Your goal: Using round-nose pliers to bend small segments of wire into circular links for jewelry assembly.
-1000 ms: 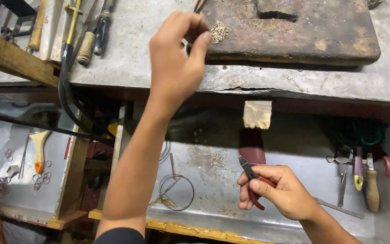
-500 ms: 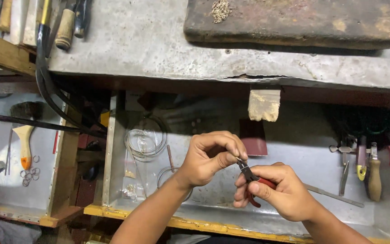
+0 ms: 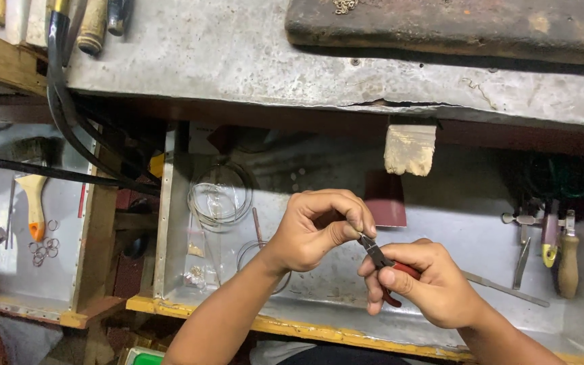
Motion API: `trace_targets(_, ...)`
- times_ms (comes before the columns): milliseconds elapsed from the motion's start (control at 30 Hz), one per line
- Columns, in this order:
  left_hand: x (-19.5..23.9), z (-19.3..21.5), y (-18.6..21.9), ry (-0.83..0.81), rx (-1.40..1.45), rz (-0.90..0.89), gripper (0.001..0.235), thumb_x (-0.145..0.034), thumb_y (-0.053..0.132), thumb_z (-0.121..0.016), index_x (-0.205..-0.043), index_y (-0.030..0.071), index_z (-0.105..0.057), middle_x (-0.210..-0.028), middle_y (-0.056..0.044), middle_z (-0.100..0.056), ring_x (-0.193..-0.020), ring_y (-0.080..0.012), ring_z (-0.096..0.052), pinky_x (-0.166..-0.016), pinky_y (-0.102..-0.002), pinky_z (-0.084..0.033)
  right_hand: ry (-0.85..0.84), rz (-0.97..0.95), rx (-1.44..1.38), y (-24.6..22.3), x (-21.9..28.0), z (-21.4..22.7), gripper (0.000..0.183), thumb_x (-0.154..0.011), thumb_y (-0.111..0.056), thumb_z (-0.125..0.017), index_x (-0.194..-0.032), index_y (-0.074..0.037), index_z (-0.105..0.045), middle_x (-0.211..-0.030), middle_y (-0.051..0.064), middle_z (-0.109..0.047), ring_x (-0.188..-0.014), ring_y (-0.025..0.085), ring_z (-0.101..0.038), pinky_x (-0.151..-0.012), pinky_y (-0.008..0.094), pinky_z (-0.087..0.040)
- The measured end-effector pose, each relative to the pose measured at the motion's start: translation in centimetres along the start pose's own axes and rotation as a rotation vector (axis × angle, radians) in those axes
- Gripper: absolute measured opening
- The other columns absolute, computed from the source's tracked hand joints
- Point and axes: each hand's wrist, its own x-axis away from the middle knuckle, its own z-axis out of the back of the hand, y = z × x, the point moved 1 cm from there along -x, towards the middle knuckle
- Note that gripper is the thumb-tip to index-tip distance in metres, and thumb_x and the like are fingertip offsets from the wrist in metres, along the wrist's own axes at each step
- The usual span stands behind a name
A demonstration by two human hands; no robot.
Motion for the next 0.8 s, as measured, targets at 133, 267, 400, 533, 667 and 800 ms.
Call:
trace_targets(133, 0.0, 0.1, 0.1, -0.001, -0.010, 0.019, 0.013, -0.103, 0.017, -0.066, -0.098, 0.005, -0.063, -0.096, -0.014, -0.069, -0.092, -0.0233, -0.069, -0.081, -0.032, -0.062, 0.005, -0.018, 0.004, -0.1, 0.0, 0.0, 0.032, -0.100, -0.026, -0.062, -0.103, 0.003, -0.074, -0.067, 0.012, -0.076, -0.058, 0.022, -0.080, -0.045, 0.027, -0.051)
trace_targets(267, 0.0, 0.1, 0.3, 0.000, -0.041, 0.022, 0.013, -0.103, 0.017, -0.066, -0.097, 0.005, -0.064, -0.096, -0.013, -0.069, -0.091, -0.0220, -0.070, -0.081, -0.031, -0.062, 0.015, -0.053, -0.006, 0.1, 0.2, 0.1, 0.030, -0.100, -0.024, -0.063, -0.103, 0.003, -0.074, -0.064, 0.010, -0.069, -0.053, 0.023, -0.078, -0.046, 0.028, -0.053)
trace_targets(400, -0.2, 0.1, 0.4, -0.015, -0.100, 0.024, 0.016, -0.103, 0.017, -0.065, -0.093, 0.006, -0.064, -0.093, -0.011, -0.069, -0.087, -0.0209, -0.068, -0.076, -0.030, -0.059, -0.018, -0.086, -0.071, -1.2, -0.3, -0.7, 0.036, -0.101, -0.028, -0.060, -0.078, 0.000, -0.061, -0.062, 0.005, -0.054, -0.049, 0.013, -0.057, -0.046, 0.033, -0.069)
trace_targets(533, -0.1, 0.2, 0.0, -0.016, -0.076, 0.030, 0.015, -0.103, 0.018, -0.065, -0.094, 0.005, -0.064, -0.094, -0.013, -0.069, -0.087, -0.0210, -0.069, -0.077, -0.030, -0.061, -0.012, -0.056, -0.043, -1.2, -0.3, -0.8, 0.037, -0.101, -0.027, -0.060, -0.075, -0.001, -0.059, -0.062, 0.005, -0.054, -0.049, 0.014, -0.058, -0.049, 0.032, -0.069)
trace_targets(667, 0.1, 0.4, 0.0, 0.002, -0.021, 0.031, 0.013, -0.103, 0.018, -0.066, -0.097, 0.006, -0.063, -0.095, -0.013, -0.069, -0.089, -0.0220, -0.068, -0.079, -0.031, -0.059, 0.009, -0.058, -0.012, -0.3, -0.2, -0.3, 0.028, -0.100, -0.023, -0.061, -0.097, 0.003, -0.072, -0.070, 0.014, -0.078, -0.061, 0.026, -0.083, -0.045, 0.026, -0.052)
trace_targets(800, 0.0, 0.4, -0.1, -0.015, -0.009, 0.034, 0.015, -0.103, 0.020, -0.066, -0.097, 0.007, -0.063, -0.095, -0.012, -0.069, -0.090, -0.0215, -0.067, -0.080, -0.031, -0.058, 0.010, -0.095, -0.038, -0.1, 0.0, -0.1, 0.027, -0.100, -0.022, -0.062, -0.097, 0.003, -0.073, -0.068, 0.014, -0.075, -0.059, 0.026, -0.082, -0.045, 0.027, -0.050)
